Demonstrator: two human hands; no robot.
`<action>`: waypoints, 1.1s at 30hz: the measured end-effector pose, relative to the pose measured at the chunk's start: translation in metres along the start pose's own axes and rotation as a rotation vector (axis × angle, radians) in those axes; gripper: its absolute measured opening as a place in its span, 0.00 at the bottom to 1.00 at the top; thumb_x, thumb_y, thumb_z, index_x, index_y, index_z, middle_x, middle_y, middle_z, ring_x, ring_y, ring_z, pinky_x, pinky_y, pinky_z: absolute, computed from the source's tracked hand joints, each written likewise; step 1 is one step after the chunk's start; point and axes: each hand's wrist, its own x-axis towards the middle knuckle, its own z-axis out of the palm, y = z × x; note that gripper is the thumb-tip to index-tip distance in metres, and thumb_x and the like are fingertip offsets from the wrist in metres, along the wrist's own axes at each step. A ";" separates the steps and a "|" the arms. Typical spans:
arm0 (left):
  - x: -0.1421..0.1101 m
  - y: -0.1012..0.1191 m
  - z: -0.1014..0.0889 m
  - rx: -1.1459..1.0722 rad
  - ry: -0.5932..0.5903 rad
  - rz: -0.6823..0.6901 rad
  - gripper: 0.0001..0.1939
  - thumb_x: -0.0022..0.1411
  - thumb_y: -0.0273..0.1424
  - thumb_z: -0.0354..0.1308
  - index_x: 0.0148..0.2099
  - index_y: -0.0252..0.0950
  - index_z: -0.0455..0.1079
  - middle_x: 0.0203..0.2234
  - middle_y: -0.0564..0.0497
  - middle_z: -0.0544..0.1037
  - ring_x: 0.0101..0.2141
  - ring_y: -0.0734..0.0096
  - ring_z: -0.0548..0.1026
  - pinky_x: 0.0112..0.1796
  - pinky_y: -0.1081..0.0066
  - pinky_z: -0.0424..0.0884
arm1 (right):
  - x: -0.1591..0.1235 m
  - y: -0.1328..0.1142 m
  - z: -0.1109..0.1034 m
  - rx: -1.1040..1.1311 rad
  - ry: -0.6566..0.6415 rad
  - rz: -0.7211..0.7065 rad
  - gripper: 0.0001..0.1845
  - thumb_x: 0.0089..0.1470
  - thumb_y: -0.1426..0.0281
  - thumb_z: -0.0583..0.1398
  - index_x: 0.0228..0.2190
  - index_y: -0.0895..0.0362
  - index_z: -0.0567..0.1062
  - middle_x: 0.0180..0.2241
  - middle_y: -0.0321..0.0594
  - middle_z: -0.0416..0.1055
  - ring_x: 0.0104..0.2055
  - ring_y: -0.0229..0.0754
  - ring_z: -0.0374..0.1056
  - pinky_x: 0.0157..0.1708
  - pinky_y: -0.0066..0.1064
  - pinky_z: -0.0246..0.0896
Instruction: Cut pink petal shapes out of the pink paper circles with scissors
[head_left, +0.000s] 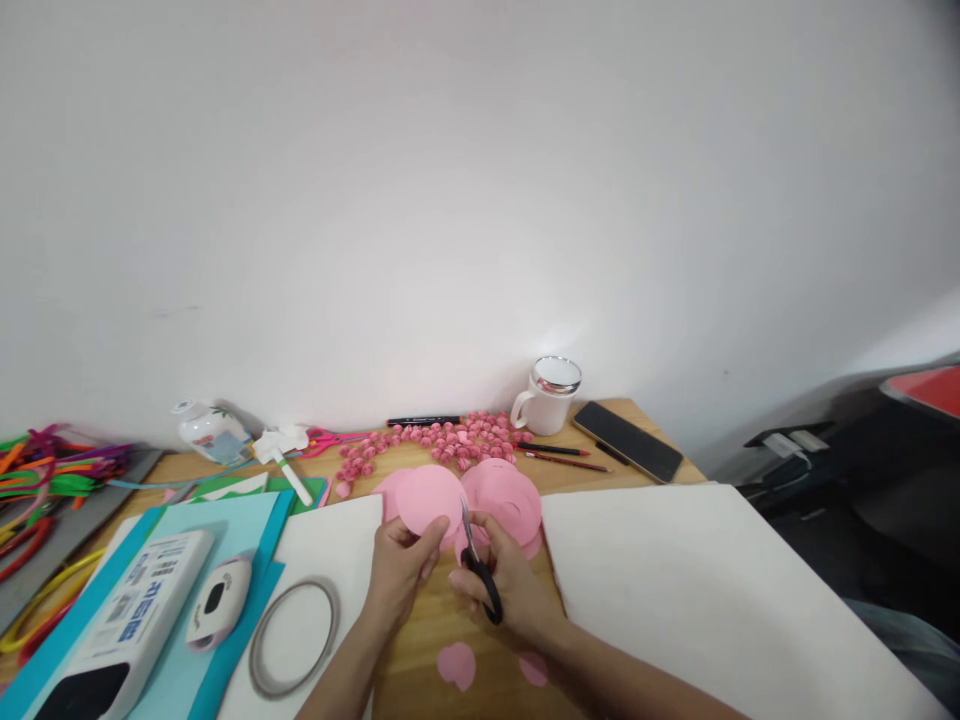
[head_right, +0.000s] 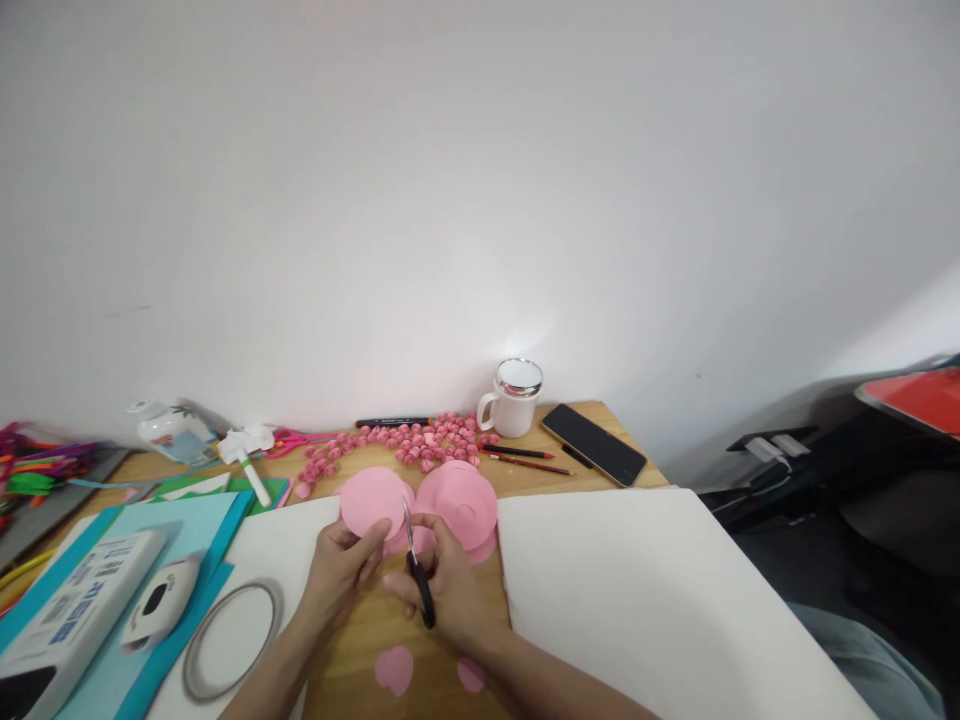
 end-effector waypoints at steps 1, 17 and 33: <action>0.001 -0.001 0.000 0.007 0.000 -0.007 0.26 0.39 0.45 0.65 0.11 0.35 0.54 0.03 0.60 0.55 0.10 0.85 0.49 0.14 0.77 0.42 | 0.000 -0.001 -0.001 -0.011 -0.001 -0.004 0.30 0.40 0.67 0.67 0.43 0.54 0.59 0.18 0.24 0.61 0.17 0.33 0.56 0.18 0.24 0.49; 0.001 -0.004 -0.003 0.034 -0.004 0.031 0.24 0.41 0.42 0.65 0.12 0.34 0.56 0.05 0.59 0.57 0.11 0.84 0.51 0.16 0.77 0.44 | 0.003 -0.004 -0.005 0.025 0.035 -0.079 0.31 0.39 0.68 0.67 0.43 0.53 0.60 0.21 0.27 0.62 0.22 0.36 0.56 0.23 0.27 0.50; -0.002 0.002 -0.001 -0.082 -0.093 -0.007 0.23 0.48 0.47 0.61 0.19 0.35 0.59 0.07 0.60 0.60 0.08 0.84 0.52 0.12 0.78 0.43 | 0.000 -0.010 0.000 -0.008 0.031 -0.014 0.29 0.40 0.65 0.66 0.41 0.55 0.59 0.15 0.23 0.60 0.15 0.31 0.54 0.17 0.23 0.48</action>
